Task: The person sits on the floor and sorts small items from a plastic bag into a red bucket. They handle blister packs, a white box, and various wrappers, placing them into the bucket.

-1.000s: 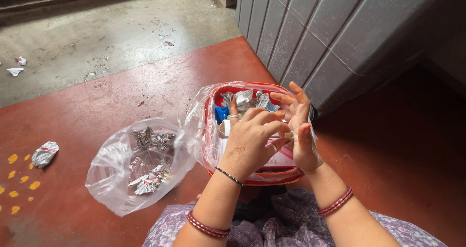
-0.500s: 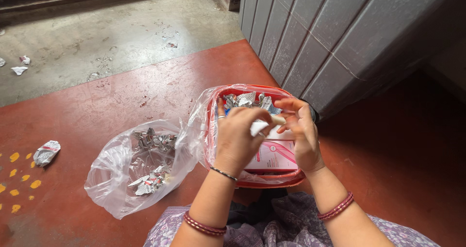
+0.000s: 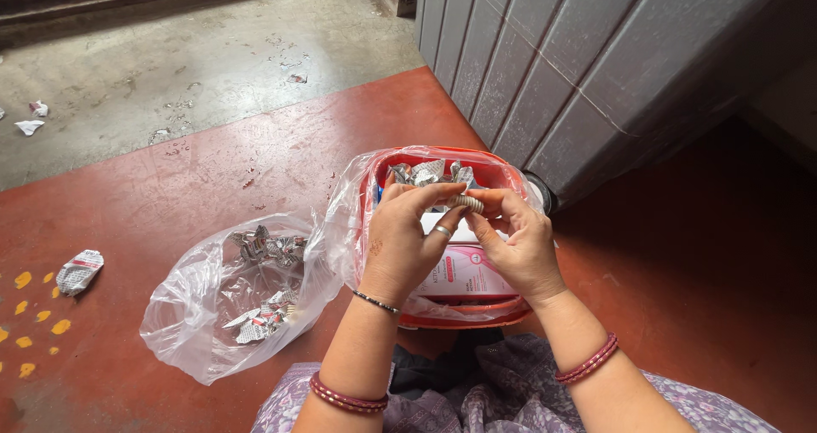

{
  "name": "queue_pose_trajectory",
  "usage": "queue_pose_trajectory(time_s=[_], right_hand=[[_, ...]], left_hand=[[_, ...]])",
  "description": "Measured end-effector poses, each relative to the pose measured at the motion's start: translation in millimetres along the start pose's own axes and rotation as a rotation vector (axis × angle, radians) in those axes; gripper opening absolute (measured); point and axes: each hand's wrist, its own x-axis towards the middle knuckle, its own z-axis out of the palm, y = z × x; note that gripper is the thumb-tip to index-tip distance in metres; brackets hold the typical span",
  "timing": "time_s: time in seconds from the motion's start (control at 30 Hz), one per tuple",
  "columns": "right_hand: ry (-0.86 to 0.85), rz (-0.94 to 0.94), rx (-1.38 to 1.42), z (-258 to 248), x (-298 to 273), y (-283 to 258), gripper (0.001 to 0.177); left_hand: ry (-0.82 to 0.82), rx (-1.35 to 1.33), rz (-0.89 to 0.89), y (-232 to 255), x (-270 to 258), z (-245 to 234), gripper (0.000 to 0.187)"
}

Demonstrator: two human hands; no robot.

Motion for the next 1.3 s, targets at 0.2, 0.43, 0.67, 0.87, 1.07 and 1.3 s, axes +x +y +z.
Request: queue_pose_trajectory(time_s=[0.2,0.43,0.67,0.87,1.07,1.3], right_hand=[[0.063,-0.016,-0.086,1,-2,-1,0.024],[0.106,0.084,0.029,3,-3,10,0.021],[0.106,0.018,-0.105,6,2,-3,0.02],[0.127,0.154,-0.111,5,4,3,0.019],[0.143,0.111,-0.089,4,5,6,0.019],[0.141,0.093,-0.118,8,6,3,0.037]], left_hand=[[0.023,0.01,-0.019,0,-4,7,0.028],[0.066,-0.021,-0.203,-2,-9,19,0.024],[0.066,0.148,-0.148,3,-3,10,0.023],[-0.023,0.136,-0.19,-1,-6,13,0.023],[-0.007,0.262,-0.247,-18,1,2,0.03],[-0.025,0.382,-0.123,-30,-4,2,0.05]])
